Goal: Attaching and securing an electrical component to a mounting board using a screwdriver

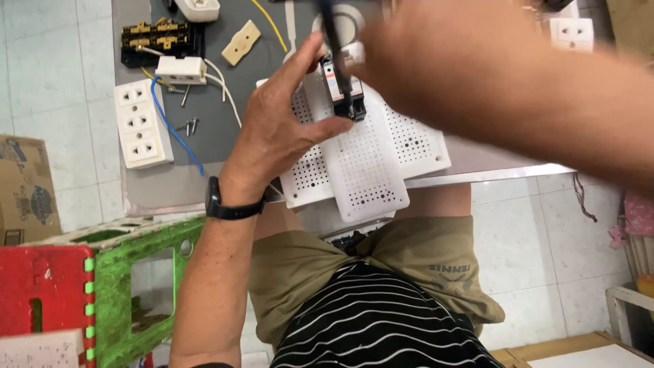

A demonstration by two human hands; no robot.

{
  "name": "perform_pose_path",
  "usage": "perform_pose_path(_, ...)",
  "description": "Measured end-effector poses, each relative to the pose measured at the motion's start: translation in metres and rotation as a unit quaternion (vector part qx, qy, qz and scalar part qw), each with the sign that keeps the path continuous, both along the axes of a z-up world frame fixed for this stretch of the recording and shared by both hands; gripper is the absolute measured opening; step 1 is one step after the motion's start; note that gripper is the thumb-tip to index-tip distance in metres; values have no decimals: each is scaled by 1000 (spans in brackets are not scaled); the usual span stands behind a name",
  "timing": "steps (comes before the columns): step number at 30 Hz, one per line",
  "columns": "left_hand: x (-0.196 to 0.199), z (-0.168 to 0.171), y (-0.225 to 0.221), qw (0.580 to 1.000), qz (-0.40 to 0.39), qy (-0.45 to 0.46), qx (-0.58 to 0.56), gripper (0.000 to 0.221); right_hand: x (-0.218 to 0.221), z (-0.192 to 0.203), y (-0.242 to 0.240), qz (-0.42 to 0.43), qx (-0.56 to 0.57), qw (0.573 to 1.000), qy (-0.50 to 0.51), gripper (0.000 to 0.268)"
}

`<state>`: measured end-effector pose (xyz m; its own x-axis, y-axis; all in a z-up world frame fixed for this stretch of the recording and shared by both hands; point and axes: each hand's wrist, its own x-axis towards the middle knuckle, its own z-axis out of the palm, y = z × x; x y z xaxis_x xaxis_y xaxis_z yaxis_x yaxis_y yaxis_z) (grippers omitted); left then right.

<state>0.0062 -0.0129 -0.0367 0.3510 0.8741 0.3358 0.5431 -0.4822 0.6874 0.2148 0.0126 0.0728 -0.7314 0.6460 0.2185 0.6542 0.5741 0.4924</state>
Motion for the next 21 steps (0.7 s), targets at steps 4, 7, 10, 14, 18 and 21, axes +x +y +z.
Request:
perform_pose_path(4, 5, 8, -2, 999, 1, -23, -31, 85, -8, -16, -3, -125, -287, 939, -140, 57)
perform_pose_path(7, 5, 19, -7, 998, -12, 10, -54, 80, 3, -16, -3, -133, -279, 950, -38, 55)
perform_pose_path(10, 4, 27, -4, 996, -11, 48, -70, 78, 10, -28, -11, -150, -317, 936, 39, 41)
perform_pose_path(14, -5, 12, -7, 998, -30, 22, -48, 77, 20, -65, -34, -43, -370, 888, 270, 26)
perform_pose_path(18, -14, 36, -8, 992, -14, 31, -121, 69, 23, -89, -56, 31, -313, 869, 381, 15)
perform_pose_path(21, -21, 51, 39, 999, 10, 20, 49, 27, 23, -99, -61, 57, -254, 855, 448, 15)
